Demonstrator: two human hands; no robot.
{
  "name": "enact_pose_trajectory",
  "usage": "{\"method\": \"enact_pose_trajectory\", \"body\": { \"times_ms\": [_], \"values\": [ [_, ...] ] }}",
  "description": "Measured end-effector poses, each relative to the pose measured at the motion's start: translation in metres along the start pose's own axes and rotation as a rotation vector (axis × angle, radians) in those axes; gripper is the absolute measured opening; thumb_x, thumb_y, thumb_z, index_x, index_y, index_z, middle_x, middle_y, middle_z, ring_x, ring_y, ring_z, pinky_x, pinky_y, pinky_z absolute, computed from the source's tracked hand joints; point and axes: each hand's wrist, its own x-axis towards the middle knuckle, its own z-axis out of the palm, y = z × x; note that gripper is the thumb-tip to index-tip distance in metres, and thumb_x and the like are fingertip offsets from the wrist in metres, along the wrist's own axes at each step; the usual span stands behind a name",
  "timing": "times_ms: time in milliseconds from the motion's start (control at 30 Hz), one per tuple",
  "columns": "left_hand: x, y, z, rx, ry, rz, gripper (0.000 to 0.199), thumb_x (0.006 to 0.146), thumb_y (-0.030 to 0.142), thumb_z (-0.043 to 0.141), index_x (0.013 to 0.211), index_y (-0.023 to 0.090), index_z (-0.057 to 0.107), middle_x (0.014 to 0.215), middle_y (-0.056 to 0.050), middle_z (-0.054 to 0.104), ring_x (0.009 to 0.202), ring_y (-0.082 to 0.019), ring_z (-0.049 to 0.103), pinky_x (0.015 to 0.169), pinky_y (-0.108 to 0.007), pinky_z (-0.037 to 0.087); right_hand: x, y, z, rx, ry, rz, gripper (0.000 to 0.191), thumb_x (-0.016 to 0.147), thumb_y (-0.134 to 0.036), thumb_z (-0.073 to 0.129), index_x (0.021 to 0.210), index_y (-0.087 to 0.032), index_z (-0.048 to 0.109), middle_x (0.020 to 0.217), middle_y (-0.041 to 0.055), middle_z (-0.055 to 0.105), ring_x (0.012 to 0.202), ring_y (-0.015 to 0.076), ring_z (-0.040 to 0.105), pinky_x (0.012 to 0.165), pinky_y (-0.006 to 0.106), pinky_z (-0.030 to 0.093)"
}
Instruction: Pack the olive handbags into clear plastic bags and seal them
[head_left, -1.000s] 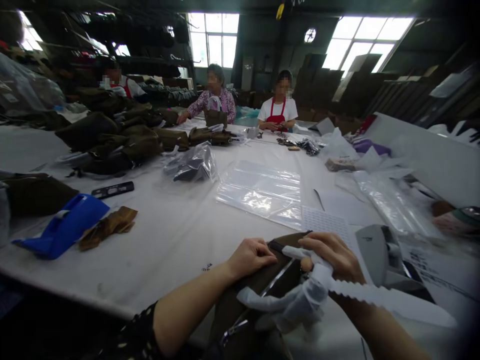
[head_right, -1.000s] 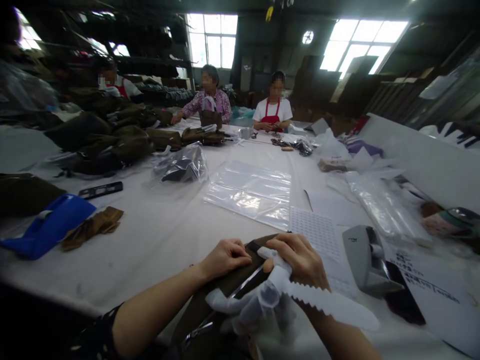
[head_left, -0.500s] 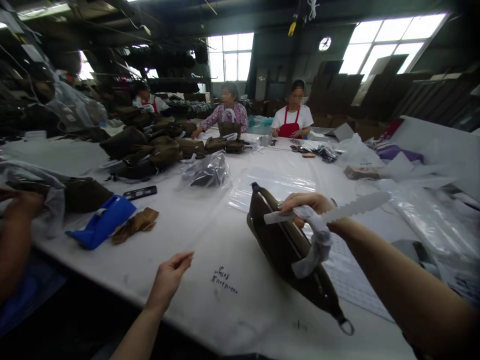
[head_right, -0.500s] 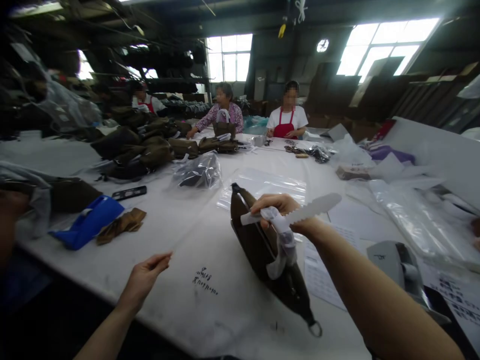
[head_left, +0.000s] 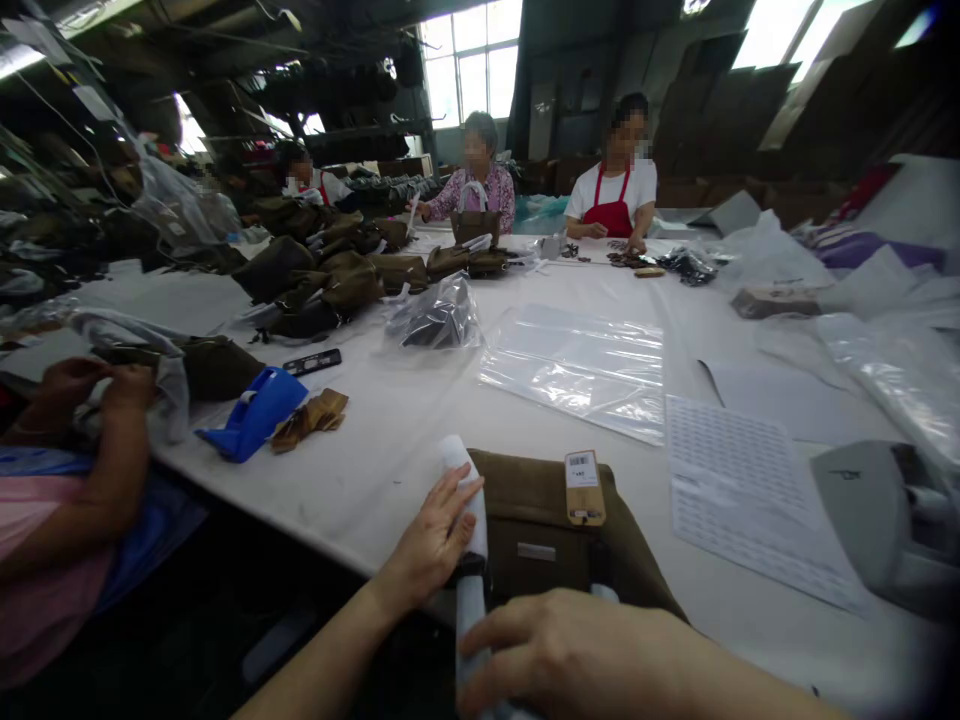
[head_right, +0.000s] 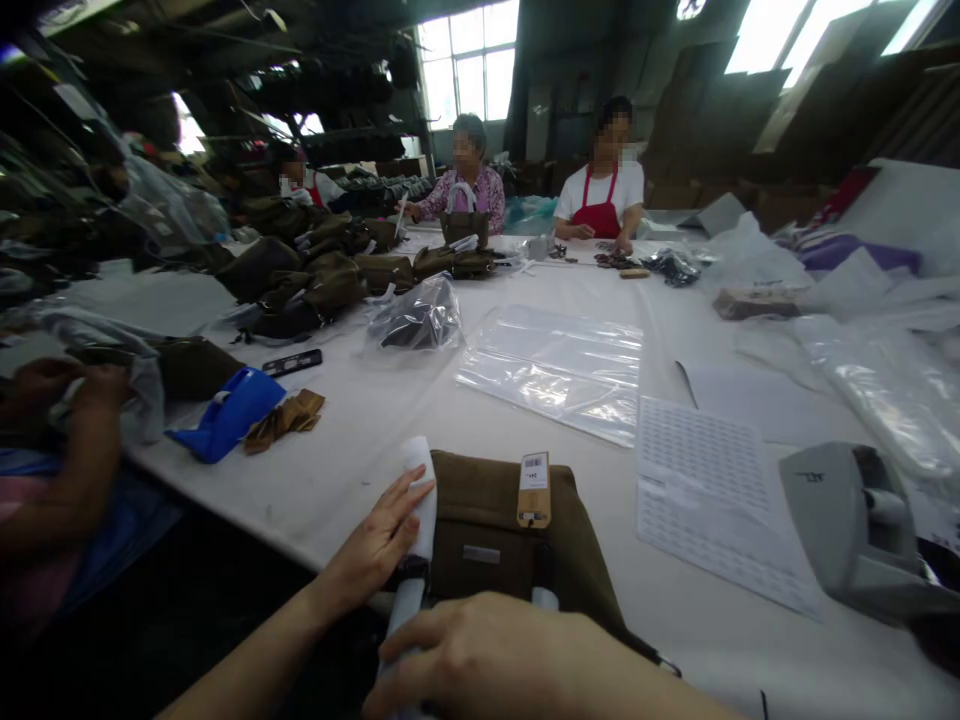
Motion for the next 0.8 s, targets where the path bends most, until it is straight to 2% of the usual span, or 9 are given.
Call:
{"method": "enact_pose_trajectory", "body": {
  "times_ms": [67, 133, 167, 233, 367, 433, 533, 633, 800],
  "values": [
    [0.001, -0.011, 0.003, -0.121, 0.077, -0.065, 0.048, 0.091, 0.042, 0.038, 0.135, 0.023, 0.041, 0.142, -0.005, 0.038, 0.132, -0.022, 0.032, 0.113, -0.04, 0.02, -0.033, 0.012, -0.015, -0.025, 0.341, 0.31, 0.036, 0.086, -0.016, 0.047, 0.121, -0.025, 0.051, 0.119, 0.0043, 0.054, 0.103, 0.017, 0.054, 0.091, 0.029, 0.045],
    [0.005, -0.02, 0.0, -0.174, 0.125, -0.088, 0.051, 0.088, 0.042, 0.044, 0.135, 0.021, 0.041, 0.14, -0.007, 0.041, 0.131, -0.022, 0.035, 0.112, -0.039, 0.022, -0.062, 0.03, -0.025, -0.141, 0.71, 0.623, 0.036, 0.087, -0.027, 0.048, 0.123, -0.025, 0.048, 0.113, 0.0074, 0.055, 0.098, 0.0208, 0.055, 0.085, 0.037, 0.048],
    [0.007, -0.024, -0.001, -0.165, 0.137, -0.083, 0.051, 0.086, 0.041, 0.049, 0.132, 0.021, 0.044, 0.14, -0.007, 0.041, 0.131, -0.022, 0.034, 0.112, -0.039, 0.022, -0.072, 0.039, -0.027, -0.194, 0.815, 0.717, 0.038, 0.087, -0.034, 0.049, 0.124, -0.024, 0.047, 0.111, 0.0083, 0.054, 0.096, 0.0222, 0.055, 0.083, 0.039, 0.05],
    [0.013, -0.03, -0.004, -0.11, 0.135, -0.085, 0.052, 0.08, 0.042, 0.056, 0.127, 0.021, 0.05, 0.141, -0.008, 0.039, 0.132, -0.024, 0.031, 0.113, -0.04, 0.019, -0.08, 0.056, -0.027, -0.268, 0.807, 0.779, 0.042, 0.085, -0.043, 0.052, 0.123, -0.026, 0.049, 0.115, 0.0094, 0.051, 0.101, 0.0252, 0.052, 0.084, 0.044, 0.049],
    [0.018, -0.035, -0.005, -0.152, 0.098, -0.211, 0.064, 0.074, 0.049, 0.061, 0.129, 0.019, 0.048, 0.146, -0.011, 0.029, 0.136, -0.029, 0.023, 0.113, -0.043, 0.014, -0.07, 0.08, -0.012, -0.341, 0.598, 0.86, 0.027, 0.082, -0.046, 0.056, 0.1, -0.028, 0.066, 0.119, 0.0078, 0.051, 0.113, 0.0308, 0.045, 0.097, 0.053, 0.036],
    [0.015, -0.033, -0.003, -0.27, 0.073, -0.286, 0.07, 0.075, 0.053, 0.059, 0.134, 0.019, 0.042, 0.145, -0.011, 0.032, 0.134, -0.029, 0.027, 0.111, -0.043, 0.02, -0.071, 0.088, 0.001, -0.287, 0.643, 0.954, 0.035, 0.076, -0.047, 0.061, 0.103, -0.025, 0.065, 0.119, 0.0098, 0.052, 0.113, 0.0324, 0.046, 0.098, 0.053, 0.036],
    [0.01, -0.026, 0.002, -0.444, 0.019, -0.34, 0.075, 0.075, 0.052, 0.06, 0.138, 0.021, 0.034, 0.141, -0.008, 0.039, 0.128, -0.027, 0.038, 0.106, -0.037, 0.032, -0.087, 0.098, 0.023, -0.027, 0.823, 1.085, 0.07, 0.072, -0.053, 0.064, 0.129, -0.018, 0.044, 0.118, 0.0153, 0.053, 0.109, 0.0316, 0.052, 0.094, 0.051, 0.042],
    [0.013, -0.027, 0.011, -0.524, 0.032, -0.27, 0.078, 0.072, 0.046, 0.066, 0.138, 0.022, 0.034, 0.141, -0.007, 0.039, 0.124, -0.027, 0.043, 0.103, -0.034, 0.036, -0.103, 0.106, 0.033, 0.194, 0.922, 1.087, 0.082, 0.073, -0.055, 0.063, 0.138, -0.02, 0.028, 0.116, 0.0142, 0.055, 0.104, 0.0292, 0.057, 0.092, 0.05, 0.044],
    [0.021, -0.05, 0.045, -0.469, 0.228, 0.072, 0.074, 0.073, 0.048, 0.063, 0.135, 0.018, 0.037, 0.141, -0.008, 0.038, 0.132, -0.027, 0.031, 0.112, -0.038, 0.02, -0.112, 0.121, 0.032, -0.061, 1.102, 0.792, 0.084, 0.07, -0.047, 0.067, 0.139, -0.024, 0.023, 0.139, 0.0113, 0.035, 0.128, 0.0295, 0.033, 0.108, 0.051, 0.025]
  ]
}}
